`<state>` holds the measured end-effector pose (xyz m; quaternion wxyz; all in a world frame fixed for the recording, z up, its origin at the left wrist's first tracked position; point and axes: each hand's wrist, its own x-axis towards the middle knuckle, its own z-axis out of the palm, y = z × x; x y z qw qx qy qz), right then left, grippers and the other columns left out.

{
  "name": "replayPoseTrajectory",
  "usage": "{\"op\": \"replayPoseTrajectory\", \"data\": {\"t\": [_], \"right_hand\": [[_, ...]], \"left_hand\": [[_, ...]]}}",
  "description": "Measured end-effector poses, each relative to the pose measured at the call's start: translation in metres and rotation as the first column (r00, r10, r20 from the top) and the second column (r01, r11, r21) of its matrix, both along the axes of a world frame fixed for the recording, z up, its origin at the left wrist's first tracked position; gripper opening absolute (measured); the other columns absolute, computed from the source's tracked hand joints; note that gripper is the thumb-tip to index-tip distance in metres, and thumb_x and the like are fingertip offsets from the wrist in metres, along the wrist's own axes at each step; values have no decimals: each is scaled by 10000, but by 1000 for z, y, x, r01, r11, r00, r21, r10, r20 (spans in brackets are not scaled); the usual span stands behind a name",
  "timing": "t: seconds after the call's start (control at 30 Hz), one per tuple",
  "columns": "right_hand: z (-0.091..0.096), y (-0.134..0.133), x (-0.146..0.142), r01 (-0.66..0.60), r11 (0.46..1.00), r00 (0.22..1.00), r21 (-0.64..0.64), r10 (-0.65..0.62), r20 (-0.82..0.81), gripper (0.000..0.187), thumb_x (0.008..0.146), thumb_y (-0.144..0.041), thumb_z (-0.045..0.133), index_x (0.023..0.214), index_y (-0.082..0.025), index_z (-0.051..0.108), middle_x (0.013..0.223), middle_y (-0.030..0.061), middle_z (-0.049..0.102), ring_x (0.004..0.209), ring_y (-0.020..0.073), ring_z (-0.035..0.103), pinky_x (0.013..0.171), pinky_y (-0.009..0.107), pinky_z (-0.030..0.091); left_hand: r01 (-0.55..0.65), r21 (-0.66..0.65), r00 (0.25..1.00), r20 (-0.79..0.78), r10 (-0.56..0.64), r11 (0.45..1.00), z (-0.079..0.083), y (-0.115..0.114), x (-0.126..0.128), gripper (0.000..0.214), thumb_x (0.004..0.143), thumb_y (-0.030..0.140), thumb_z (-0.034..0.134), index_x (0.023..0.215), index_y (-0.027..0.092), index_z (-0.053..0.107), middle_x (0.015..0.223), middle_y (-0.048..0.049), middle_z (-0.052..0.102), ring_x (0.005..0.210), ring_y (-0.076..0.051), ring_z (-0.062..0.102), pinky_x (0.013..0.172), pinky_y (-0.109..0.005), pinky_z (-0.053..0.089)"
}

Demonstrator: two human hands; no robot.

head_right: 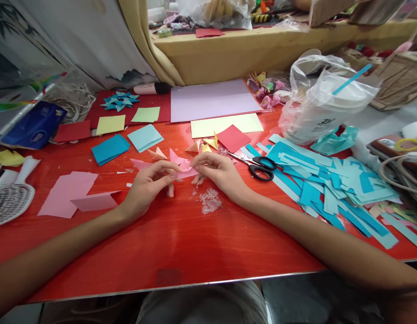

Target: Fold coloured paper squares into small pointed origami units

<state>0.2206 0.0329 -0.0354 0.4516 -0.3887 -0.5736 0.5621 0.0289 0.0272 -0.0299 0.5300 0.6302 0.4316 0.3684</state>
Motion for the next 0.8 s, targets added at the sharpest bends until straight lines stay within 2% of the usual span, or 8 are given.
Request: {"op": "replayPoseTrajectory", "data": {"t": [0.27,0.5,0.67,0.8], "right_hand": [[0,-2,2,33,999,998,20,-34,60,84,799,-201,597,809,-180,678,593,-17,641,511,88,588,546,224,486],[1,-3,0,13,1000,999,7,-13,53,154,784,-217,630,926,-171,668,632,-20,658,569,80,606,595,203,498],[1,-3,1,5,1000,998,-1,-5,63,88,798,-194,606,847,-153,667,649,-10,659,578,81,613,610,208,499],[2,-3,0,17,1000,997,8,-17,75,85,794,-190,607,828,-144,670,656,-6,652,587,84,617,614,211,501]], "left_hand": [[47,36,999,-3,-47,998,1,-2,1,136,803,231,568,924,199,621,762,16,547,628,-71,543,576,-180,502],[-23,-9,997,75,24,1000,-1,2,0,104,805,245,565,876,188,616,712,20,581,595,-92,595,546,-205,539],[-7,-40,997,82,10,999,-2,3,0,105,801,232,561,789,164,640,751,-2,610,610,-90,594,563,-207,546],[-15,-56,993,119,22,998,-3,3,0,85,791,226,576,833,177,632,783,8,597,622,-92,599,547,-210,549]]}}
